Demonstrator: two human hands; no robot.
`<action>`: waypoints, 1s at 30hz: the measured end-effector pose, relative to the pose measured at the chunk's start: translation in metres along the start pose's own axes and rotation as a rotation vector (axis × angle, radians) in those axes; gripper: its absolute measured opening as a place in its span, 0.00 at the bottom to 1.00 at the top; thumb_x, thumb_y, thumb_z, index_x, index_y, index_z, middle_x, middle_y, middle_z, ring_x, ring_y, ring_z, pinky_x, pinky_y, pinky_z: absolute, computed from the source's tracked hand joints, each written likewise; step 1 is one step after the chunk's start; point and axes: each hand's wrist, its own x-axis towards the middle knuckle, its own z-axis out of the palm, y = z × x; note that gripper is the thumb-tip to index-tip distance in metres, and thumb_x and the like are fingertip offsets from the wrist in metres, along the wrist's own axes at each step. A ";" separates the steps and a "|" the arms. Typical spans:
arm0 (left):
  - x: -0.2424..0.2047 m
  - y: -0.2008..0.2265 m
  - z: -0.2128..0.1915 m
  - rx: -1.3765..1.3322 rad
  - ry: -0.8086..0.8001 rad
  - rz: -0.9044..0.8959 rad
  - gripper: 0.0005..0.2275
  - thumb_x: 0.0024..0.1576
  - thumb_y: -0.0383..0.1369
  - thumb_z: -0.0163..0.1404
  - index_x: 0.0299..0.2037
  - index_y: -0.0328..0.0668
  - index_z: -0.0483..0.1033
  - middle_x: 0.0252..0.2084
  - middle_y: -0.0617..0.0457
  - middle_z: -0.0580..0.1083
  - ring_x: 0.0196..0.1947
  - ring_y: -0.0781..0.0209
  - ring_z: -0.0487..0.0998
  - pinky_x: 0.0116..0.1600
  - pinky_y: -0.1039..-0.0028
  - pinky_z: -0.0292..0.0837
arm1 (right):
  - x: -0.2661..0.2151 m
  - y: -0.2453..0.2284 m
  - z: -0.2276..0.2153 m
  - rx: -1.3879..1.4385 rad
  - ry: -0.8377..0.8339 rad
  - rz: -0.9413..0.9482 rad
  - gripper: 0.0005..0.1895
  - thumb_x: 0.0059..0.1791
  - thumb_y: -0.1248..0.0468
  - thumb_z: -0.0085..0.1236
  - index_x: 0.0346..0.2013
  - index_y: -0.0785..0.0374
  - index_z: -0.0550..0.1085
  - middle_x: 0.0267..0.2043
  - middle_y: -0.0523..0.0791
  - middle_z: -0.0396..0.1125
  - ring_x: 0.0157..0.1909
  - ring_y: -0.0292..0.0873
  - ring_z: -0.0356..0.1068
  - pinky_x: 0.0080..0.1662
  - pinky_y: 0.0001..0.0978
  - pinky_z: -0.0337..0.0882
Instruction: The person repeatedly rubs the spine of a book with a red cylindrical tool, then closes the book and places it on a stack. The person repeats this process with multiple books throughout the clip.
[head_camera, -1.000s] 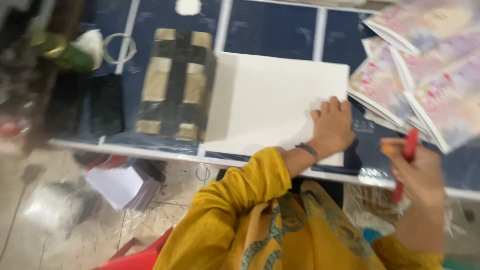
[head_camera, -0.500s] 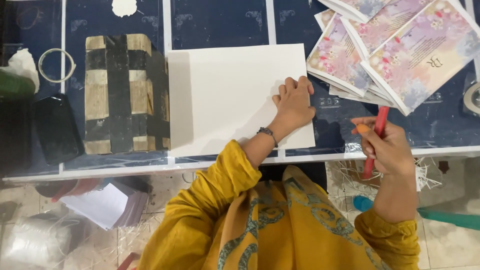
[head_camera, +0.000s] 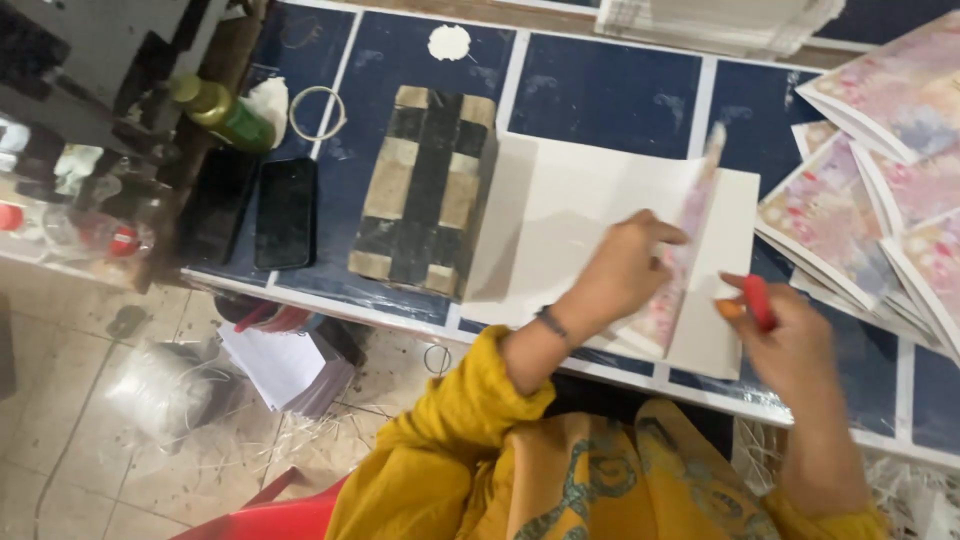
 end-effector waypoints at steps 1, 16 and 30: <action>-0.011 0.000 -0.022 0.002 0.011 0.001 0.22 0.46 0.15 0.49 0.51 0.37 0.82 0.44 0.45 0.76 0.39 0.48 0.82 0.51 0.67 0.77 | 0.009 -0.016 0.011 -0.001 -0.003 -0.011 0.16 0.54 0.53 0.59 0.49 0.60 0.80 0.49 0.42 0.76 0.32 0.40 0.65 0.41 0.33 0.67; -0.083 -0.047 -0.096 0.267 0.205 -0.022 0.26 0.54 0.17 0.44 0.66 0.24 0.64 0.71 0.20 0.55 0.72 0.24 0.57 0.75 0.47 0.56 | 0.044 -0.178 0.108 -0.419 -0.063 -0.134 0.31 0.48 0.43 0.62 0.66 0.37 0.72 0.75 0.54 0.49 0.50 0.70 0.75 0.47 0.65 0.78; -0.065 -0.047 -0.080 0.289 0.078 -0.146 0.31 0.65 0.51 0.40 0.76 0.47 0.53 0.71 0.35 0.55 0.74 0.32 0.57 0.71 0.47 0.62 | 0.046 -0.136 0.061 -0.210 -0.229 -0.276 0.39 0.49 0.68 0.53 0.76 0.60 0.58 0.63 0.64 0.51 0.45 0.77 0.73 0.49 0.64 0.77</action>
